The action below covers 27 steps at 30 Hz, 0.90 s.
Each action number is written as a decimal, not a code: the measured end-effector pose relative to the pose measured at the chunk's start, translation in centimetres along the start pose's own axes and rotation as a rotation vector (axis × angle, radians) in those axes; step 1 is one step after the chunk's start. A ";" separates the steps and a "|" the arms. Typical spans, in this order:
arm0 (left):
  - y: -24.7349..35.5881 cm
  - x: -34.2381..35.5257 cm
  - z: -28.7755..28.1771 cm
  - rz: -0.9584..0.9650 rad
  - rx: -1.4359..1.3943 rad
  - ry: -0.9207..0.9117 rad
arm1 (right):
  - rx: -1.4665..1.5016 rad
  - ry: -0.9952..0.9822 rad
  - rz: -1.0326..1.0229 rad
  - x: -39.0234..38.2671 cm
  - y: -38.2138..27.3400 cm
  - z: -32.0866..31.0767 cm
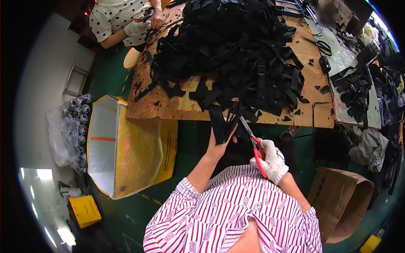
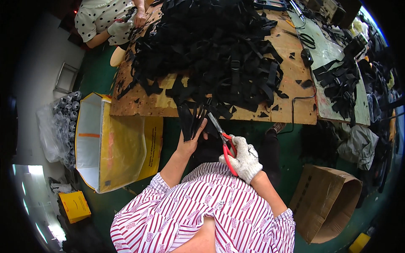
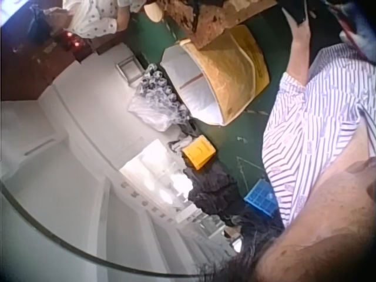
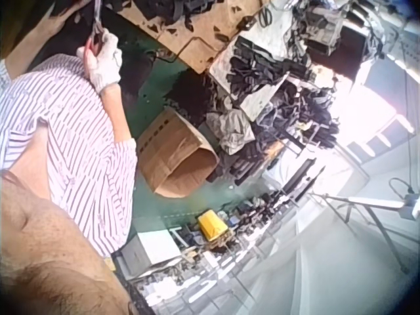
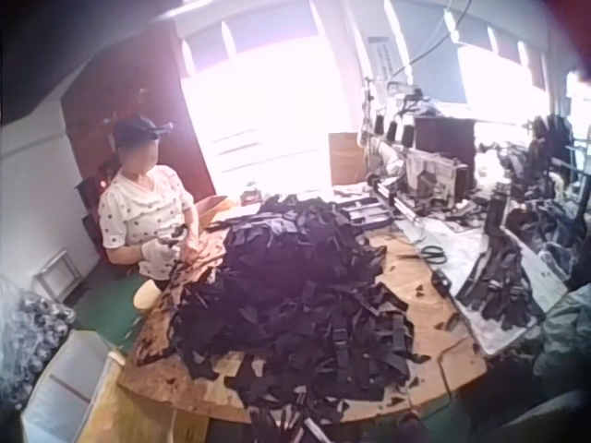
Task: The person uses red-handled scissors to cut black fabric strips into smaller pieces. They repeatedly pick up strips from a pile on a wooden table, cut them, and place the resulting pieces into a yellow bin on the floor.
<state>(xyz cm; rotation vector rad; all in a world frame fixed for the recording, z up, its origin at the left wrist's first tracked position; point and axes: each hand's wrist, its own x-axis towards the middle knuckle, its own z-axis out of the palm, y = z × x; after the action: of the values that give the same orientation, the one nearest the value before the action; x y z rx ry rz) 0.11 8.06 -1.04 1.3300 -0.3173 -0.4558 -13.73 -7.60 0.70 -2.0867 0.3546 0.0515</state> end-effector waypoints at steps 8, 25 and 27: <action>-0.5 0.0 0.0 0.061 0.028 -0.001 | 0.186 -0.028 0.066 -0.5 0.1 0.8; -1.1 -1.2 -0.7 -0.026 0.177 -0.074 | 0.154 -0.047 0.090 0.2 0.0 0.6; -1.9 -1.3 -0.9 -0.037 0.007 -0.143 | 0.167 -0.024 0.065 0.3 -0.1 0.7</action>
<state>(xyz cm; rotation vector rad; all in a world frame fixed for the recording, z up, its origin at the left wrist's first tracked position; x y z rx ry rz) -0.86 9.18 -3.08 1.3141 -0.4136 -0.5826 -13.37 -7.04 0.33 -1.9081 0.3987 0.0825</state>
